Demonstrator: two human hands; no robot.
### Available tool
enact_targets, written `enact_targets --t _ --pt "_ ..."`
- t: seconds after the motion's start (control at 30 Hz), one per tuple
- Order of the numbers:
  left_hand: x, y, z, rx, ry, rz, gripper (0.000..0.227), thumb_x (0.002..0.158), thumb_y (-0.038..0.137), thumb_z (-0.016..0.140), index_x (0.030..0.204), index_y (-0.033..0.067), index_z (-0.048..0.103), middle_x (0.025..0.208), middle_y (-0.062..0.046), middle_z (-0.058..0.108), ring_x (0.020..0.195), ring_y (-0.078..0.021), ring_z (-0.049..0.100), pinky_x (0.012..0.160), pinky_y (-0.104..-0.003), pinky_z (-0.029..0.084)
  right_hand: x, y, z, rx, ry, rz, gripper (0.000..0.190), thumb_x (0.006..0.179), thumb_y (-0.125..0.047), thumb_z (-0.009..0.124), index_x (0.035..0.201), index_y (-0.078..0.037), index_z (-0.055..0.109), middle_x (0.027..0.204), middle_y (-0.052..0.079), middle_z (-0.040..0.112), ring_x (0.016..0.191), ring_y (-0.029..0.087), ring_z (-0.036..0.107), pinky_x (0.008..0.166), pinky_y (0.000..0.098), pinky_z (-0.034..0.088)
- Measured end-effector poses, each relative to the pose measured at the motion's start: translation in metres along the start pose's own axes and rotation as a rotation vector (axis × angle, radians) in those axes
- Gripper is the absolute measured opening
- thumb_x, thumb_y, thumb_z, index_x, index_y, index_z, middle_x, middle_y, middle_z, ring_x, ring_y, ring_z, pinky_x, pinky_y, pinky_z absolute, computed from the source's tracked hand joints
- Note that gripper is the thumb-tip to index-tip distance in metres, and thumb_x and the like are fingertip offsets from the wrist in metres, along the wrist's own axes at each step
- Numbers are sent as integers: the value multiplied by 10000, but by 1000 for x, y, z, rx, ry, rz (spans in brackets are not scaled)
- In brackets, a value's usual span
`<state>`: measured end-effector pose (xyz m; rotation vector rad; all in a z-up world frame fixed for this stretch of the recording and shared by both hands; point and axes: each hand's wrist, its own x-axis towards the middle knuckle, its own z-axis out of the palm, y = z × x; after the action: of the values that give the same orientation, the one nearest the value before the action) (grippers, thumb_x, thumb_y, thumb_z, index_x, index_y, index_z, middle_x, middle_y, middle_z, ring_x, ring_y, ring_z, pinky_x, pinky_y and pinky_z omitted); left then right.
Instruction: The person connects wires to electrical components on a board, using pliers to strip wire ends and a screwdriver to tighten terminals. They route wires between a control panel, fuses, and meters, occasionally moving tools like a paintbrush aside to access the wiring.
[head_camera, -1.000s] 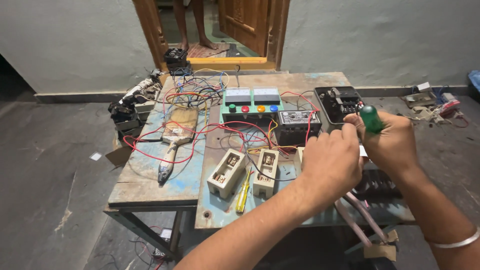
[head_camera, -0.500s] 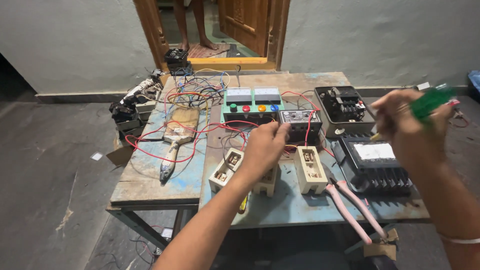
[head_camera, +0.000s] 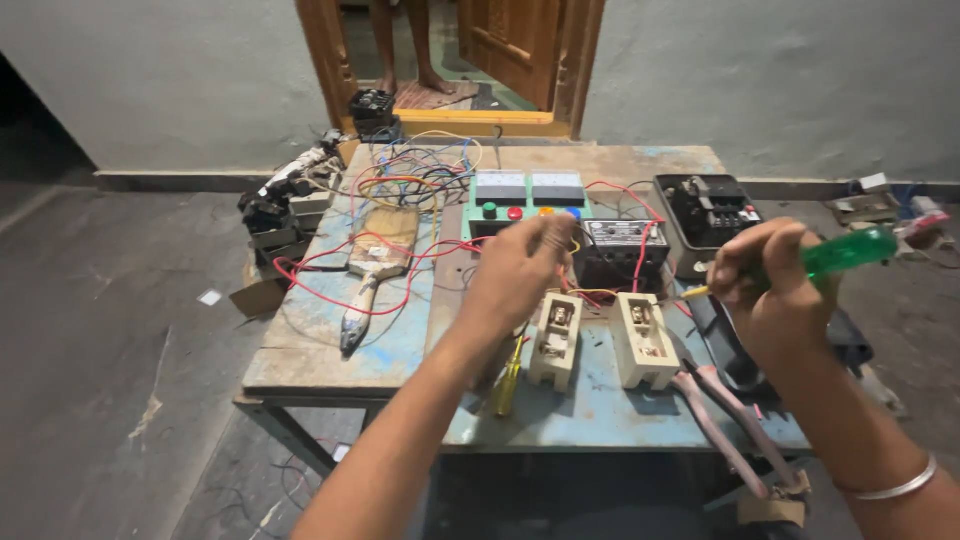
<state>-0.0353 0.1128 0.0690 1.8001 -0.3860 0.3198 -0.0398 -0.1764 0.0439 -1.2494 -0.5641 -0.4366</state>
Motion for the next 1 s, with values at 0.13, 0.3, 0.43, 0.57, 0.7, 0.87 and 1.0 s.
enact_targets --t 0.13,0.3,0.43,0.57,0.7,0.87,1.0 --pt "-13 -5 -46 -48 164 85 409 1005 389 551 1189 57 702 851 -52 782 794 -116 728 734 -288 581 -3 18 6 -42 -18 32 552 1113 -502 586 929 19 594 727 145 590 595 171 528 606 304 432" --pt "-41 -33 -95 406 -72 284 398 822 200 620 1176 58 735 1054 -129 776 1012 -253 731 912 -358 568 0 22 10 -50 -22 16 586 1131 -517 584 917 28 589 720 148 591 594 178 546 601 303 438" --pt "-69 -48 -85 727 -209 506 525 673 395 829 1102 99 769 1109 -233 686 1111 -473 561 906 -573 385 3 21 16 -41 -64 -34 609 1143 -542 565 925 27 593 713 141 591 601 175 557 603 296 463" --pt "-61 -45 -58 747 -203 506 177 829 261 703 924 120 753 987 -157 701 1031 -401 590 886 -498 452 -1 17 25 -38 -51 -71 595 1166 -541 549 947 12 584 748 140 603 624 167 562 647 296 487" --pt "-32 -15 -47 578 -114 340 277 995 235 645 815 26 624 834 -199 657 850 -413 612 791 -509 471 -1 9 23 -181 -43 -126 568 1180 -504 541 934 5 597 755 121 622 603 136 560 590 248 457" --pt "-19 18 -37 263 -70 327 240 989 219 614 876 7 601 769 -211 630 777 -406 615 717 -501 480 5 -9 28 -924 -104 -288 298 1121 -287 627 989 -31 705 725 71 695 625 134 669 563 265 500" --pt "-32 18 -22 334 -149 437 221 950 196 628 847 3 595 802 -205 651 804 -411 603 737 -507 479 12 -9 44 -1353 -357 -318 132 845 -186 768 960 -124 753 898 43 739 721 208 720 653 355 578"
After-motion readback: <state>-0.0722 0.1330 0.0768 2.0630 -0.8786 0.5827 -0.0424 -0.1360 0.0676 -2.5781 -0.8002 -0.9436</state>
